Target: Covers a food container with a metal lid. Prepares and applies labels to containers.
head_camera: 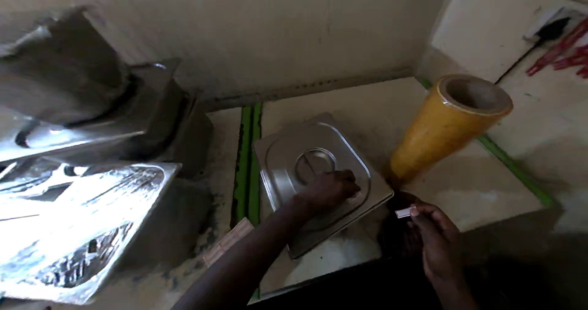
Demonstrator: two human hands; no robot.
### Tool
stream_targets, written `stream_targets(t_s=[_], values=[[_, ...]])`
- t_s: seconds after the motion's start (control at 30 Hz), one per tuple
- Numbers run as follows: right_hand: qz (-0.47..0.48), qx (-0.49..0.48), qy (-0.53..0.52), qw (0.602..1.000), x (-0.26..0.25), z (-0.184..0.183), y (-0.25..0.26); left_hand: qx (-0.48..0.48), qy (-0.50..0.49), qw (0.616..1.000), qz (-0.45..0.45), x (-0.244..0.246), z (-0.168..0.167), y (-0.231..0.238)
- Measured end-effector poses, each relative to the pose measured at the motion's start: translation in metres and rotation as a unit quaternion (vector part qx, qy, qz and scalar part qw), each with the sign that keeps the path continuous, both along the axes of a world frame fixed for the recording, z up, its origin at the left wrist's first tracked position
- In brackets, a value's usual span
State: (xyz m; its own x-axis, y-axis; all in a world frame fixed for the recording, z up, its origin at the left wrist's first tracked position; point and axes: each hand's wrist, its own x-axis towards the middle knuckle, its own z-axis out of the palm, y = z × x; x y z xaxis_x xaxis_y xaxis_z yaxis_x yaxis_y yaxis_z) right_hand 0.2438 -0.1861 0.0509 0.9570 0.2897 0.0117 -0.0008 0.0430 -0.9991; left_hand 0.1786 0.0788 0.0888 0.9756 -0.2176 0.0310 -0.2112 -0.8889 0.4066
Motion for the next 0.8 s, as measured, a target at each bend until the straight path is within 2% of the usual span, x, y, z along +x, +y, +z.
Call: stream_targets(t_s=[0.17, 0.3, 0.43, 0.53, 0.6, 0.7, 0.8], values=[[0.009, 0.028, 0.007, 1.000, 0.001, -0.001, -0.001, -0.046, 0.097, 0.994, 0.017, 0.008, 0.011, 0.003], [0.017, 0.021, 0.003, 1.000, 0.002, -0.005, -0.002, -0.051, 0.108, 0.992, 0.040, 0.011, 0.007, 0.000], [0.018, 0.015, 0.002, 1.000, 0.004, -0.007, -0.002, -0.007, 0.119, 0.990, 0.075, 0.020, 0.010, -0.014], [0.019, 0.011, -0.001, 1.000, 0.006, -0.003, -0.002, 0.080, 0.140, 0.986, 0.043, 0.022, 0.012, -0.020], [0.019, 0.021, 0.006, 1.000, 0.007, -0.001, 0.001, 0.105, 0.102, 0.989, 0.016, 0.014, 0.005, -0.017], [0.045, 0.036, 0.008, 0.998, 0.011, -0.001, 0.010, 0.084, -0.013, 0.996, 0.000, -0.001, -0.013, -0.010], [0.098, -0.001, -0.081, 0.992, 0.007, -0.004, 0.026, 0.044, -0.077, 0.996, 0.015, -0.015, -0.028, -0.008]])
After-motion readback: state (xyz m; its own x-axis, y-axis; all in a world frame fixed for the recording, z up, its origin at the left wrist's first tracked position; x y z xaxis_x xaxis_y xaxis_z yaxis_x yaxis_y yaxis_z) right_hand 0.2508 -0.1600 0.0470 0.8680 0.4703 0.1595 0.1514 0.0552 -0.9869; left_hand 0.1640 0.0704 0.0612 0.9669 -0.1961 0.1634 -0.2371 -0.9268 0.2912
